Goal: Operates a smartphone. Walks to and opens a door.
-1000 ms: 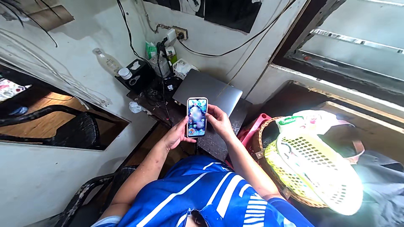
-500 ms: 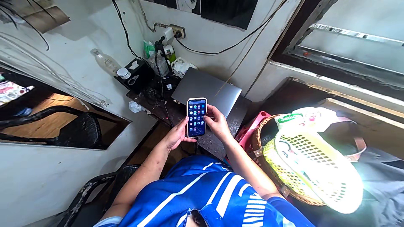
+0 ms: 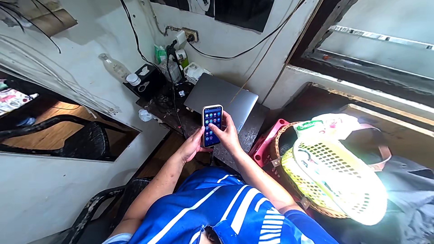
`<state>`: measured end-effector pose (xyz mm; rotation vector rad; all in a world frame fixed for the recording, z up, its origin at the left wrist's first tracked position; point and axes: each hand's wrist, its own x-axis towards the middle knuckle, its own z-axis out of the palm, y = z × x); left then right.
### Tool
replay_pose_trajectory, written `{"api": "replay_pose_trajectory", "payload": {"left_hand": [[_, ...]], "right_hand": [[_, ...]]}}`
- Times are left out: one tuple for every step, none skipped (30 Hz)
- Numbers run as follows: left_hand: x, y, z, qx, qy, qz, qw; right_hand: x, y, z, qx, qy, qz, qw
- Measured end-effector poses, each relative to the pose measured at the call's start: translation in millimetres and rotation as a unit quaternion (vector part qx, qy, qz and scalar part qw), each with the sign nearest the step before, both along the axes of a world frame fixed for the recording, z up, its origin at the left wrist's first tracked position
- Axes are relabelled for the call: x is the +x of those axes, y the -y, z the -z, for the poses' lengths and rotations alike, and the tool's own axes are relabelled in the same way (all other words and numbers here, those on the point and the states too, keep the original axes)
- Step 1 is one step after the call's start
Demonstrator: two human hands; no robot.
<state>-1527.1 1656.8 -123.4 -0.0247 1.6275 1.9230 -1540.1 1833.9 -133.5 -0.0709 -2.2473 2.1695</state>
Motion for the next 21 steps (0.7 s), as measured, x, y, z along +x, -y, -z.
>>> {"api": "replay_pose_trajectory", "payload": {"left_hand": [[0.1, -0.5, 0.7, 0.001, -0.003, 0.001, 1.0], [0.2, -1.0, 1.1, 0.001, -0.007, 0.002, 1.0], [0.5, -2.0, 1.0, -0.001, -0.01, 0.003, 1.0], [1.0, -3.5, 0.1, -0.006, -0.013, 0.003, 1.0], [1.2, -4.8, -0.6, -0.009, -0.014, 0.005, 1.0], [1.2, -5.6, -1.1, -0.011, -0.014, 0.007, 1.0], [1.2, -6.1, -1.1, -0.01, -0.014, 0.01, 1.0], [1.1, -6.6, -1.0, -0.009, -0.012, 0.011, 1.0], [1.2, -7.1, -1.2, -0.008, -0.01, 0.011, 1.0], [1.2, -7.5, -1.4, -0.009, -0.006, 0.01, 1.0], [1.2, -7.9, -1.5, -0.009, -0.004, 0.009, 1.0], [1.0, -8.1, -1.5, -0.01, -0.004, 0.01, 1.0], [0.8, -8.0, -1.3, -0.009, -0.004, 0.012, 1.0], [0.6, -8.0, -1.2, -0.009, -0.005, 0.013, 1.0], [0.3, -7.9, -1.4, -0.008, -0.006, 0.014, 1.0], [-0.1, -7.5, -1.6, -0.009, -0.006, 0.015, 1.0], [-0.9, -6.9, -2.1, -0.009, -0.006, 0.016, 1.0], [-2.0, -6.2, -3.1, -0.009, -0.004, 0.017, 1.0], [-2.9, -5.3, -4.1, -0.009, -0.001, 0.015, 1.0], [-4.0, -4.3, -4.9, -0.01, 0.001, 0.015, 1.0], [-5.2, -3.1, -5.5, -0.008, 0.003, 0.018, 1.0]], "right_hand": [[-0.3, 0.9, 1.2, -0.002, -0.003, 0.005, 1.0], [-0.6, 1.8, 2.1, -0.003, -0.004, 0.011, 1.0], [-0.7, 2.4, 2.7, -0.005, -0.004, 0.016, 1.0], [-0.9, 2.6, 2.9, -0.007, -0.003, 0.021, 1.0], [-1.3, 2.4, 3.2, -0.009, -0.001, 0.024, 1.0], [-1.6, 2.2, 3.7, -0.012, 0.0, 0.026, 1.0], [-1.7, 2.0, 4.2, -0.016, 0.001, 0.028, 0.999], [-1.7, 1.7, 4.8, -0.018, 0.0, 0.029, 0.999], [-1.7, 1.4, 5.1, -0.021, -0.001, 0.03, 0.999], [-1.6, 1.2, 5.0, -0.022, -0.001, 0.03, 0.999], [-1.4, 0.9, 4.6, -0.02, 0.001, 0.03, 0.999], [-1.3, 0.6, 4.4, -0.019, 0.003, 0.03, 0.999], [-1.1, 0.3, 4.3, -0.018, 0.004, 0.03, 0.999], [-1.0, -0.1, 4.6, -0.018, 0.004, 0.029, 0.999], [-1.0, -0.6, 5.2, -0.022, 0.002, 0.028, 0.999], [-1.0, -1.4, 5.4, -0.03, -0.001, 0.026, 0.999], [-0.7, -2.6, 4.5, -0.043, -0.004, 0.022, 0.999], [-0.2, -4.3, 2.3, -0.057, -0.004, 0.019, 0.998], [0.0, -6.3, -0.5, -0.072, -0.002, 0.017, 0.997], [-0.1, -8.8, -2.8, -0.083, 0.0, 0.014, 0.996], [-0.5, -11.7, -3.9, -0.091, 0.0, 0.009, 0.996]]}}
